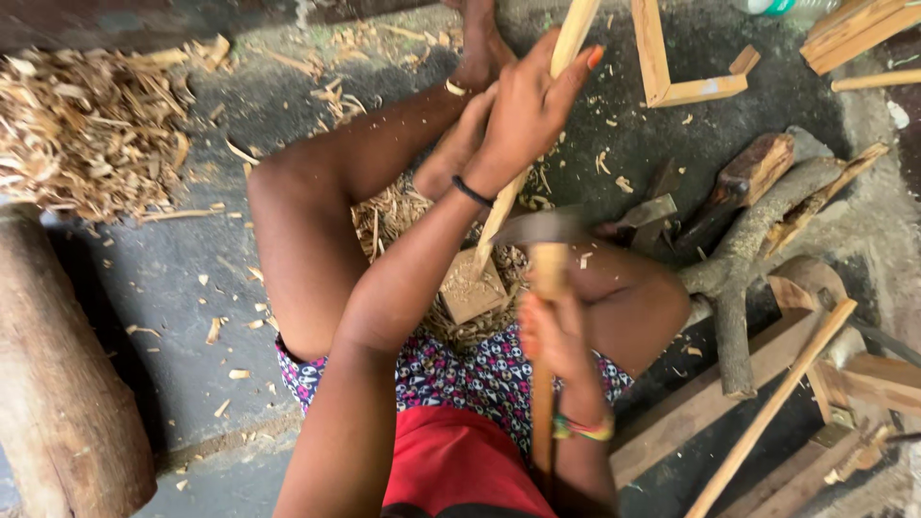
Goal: The person sits on the floor and uses a hammer and chisel to carve a long wooden stick. They hold the stick between their legs and repeatedly strike the chisel to shape the wood, producing wood shavings.
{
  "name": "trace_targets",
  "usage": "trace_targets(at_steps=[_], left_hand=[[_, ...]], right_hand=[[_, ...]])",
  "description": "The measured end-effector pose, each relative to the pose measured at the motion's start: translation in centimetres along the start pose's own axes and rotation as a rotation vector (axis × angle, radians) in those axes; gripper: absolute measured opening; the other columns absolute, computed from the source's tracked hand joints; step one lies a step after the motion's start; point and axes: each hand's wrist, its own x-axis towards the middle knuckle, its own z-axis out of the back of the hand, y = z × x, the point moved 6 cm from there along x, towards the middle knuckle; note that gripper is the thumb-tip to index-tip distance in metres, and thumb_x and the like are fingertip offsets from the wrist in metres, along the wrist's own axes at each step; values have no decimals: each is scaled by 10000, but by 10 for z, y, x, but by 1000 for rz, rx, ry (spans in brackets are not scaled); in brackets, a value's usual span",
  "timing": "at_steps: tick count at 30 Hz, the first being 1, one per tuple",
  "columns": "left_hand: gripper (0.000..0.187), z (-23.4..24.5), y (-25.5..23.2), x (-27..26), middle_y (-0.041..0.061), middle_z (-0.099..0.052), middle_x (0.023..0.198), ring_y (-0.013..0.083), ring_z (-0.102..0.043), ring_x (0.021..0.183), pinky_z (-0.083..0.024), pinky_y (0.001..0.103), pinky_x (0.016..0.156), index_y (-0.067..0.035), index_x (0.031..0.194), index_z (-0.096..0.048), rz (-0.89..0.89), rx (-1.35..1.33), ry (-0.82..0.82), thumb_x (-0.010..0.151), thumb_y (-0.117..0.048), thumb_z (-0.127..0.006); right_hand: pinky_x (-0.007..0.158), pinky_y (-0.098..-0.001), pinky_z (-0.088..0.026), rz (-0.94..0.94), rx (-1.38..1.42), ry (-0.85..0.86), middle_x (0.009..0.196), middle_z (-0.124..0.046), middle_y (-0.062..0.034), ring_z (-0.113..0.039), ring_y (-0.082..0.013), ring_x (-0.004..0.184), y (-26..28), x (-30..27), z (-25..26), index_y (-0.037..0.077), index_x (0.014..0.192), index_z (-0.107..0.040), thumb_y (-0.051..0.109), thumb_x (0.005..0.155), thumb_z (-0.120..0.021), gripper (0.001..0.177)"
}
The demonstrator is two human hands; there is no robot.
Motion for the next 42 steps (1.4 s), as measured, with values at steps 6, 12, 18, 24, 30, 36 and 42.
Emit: trace_targets(at_steps=[6,12,18,24,30,36,42], left_hand=[[214,5,14,11,99,-562,652,139,-504,562,-466,325,547,-43,1081,-639,55,50,-44,1062,-256,-651],[218,-10,8,10,104,-608,660,141,-561,549,-476,331,544,-39,1114,-641,39,22,-8,1042,-245,-641],[265,-20,11,9,119,-679,787,125,-635,650,-542,320,632,-38,1222,-626,-65,-8,-20,1063,-249,-638],[286,-6,28,15,128,-645,706,145,-578,601,-497,319,582,-30,1234,-649,63,79,-67,1036,-234,-668],[280,-5,33,8,102,-739,850,121,-647,653,-534,303,597,-30,1272,-631,-17,-5,-70,1064,-218,-634],[323,-22,11,0,121,-661,693,141,-607,570,-506,325,561,-38,1262,-639,47,23,-15,1023,-250,-686],[293,-17,0,0,118,-713,805,199,-713,700,-561,345,640,-52,1260,-621,-70,6,-30,1053,-255,-660]], right_hand=[[356,-219,-398,-126,-127,-45,667,-506,1,-447,-58,433,-36,15,-8,84,1261,-550,194,1019,-542,267],[438,-198,-419,160,121,-142,757,-529,-10,-491,-47,521,69,-36,23,71,1355,-493,192,1018,-567,365],[406,-218,-397,31,106,-69,725,-487,-1,-455,-48,496,42,-26,16,68,1349,-510,209,1018,-565,365],[364,-238,-387,-41,-53,2,712,-509,-17,-455,-85,436,-1,13,-18,50,1203,-515,211,1028,-533,238],[422,-233,-421,58,53,-59,757,-514,-26,-476,-76,483,46,-15,-2,67,1309,-495,206,1015,-553,331],[423,-225,-440,157,48,-61,758,-521,-13,-487,-59,509,69,-38,18,61,1308,-473,211,1017,-543,335],[352,-257,-415,-94,-184,-14,667,-510,-32,-466,-95,411,-15,14,-18,36,1172,-508,185,1017,-542,217]])
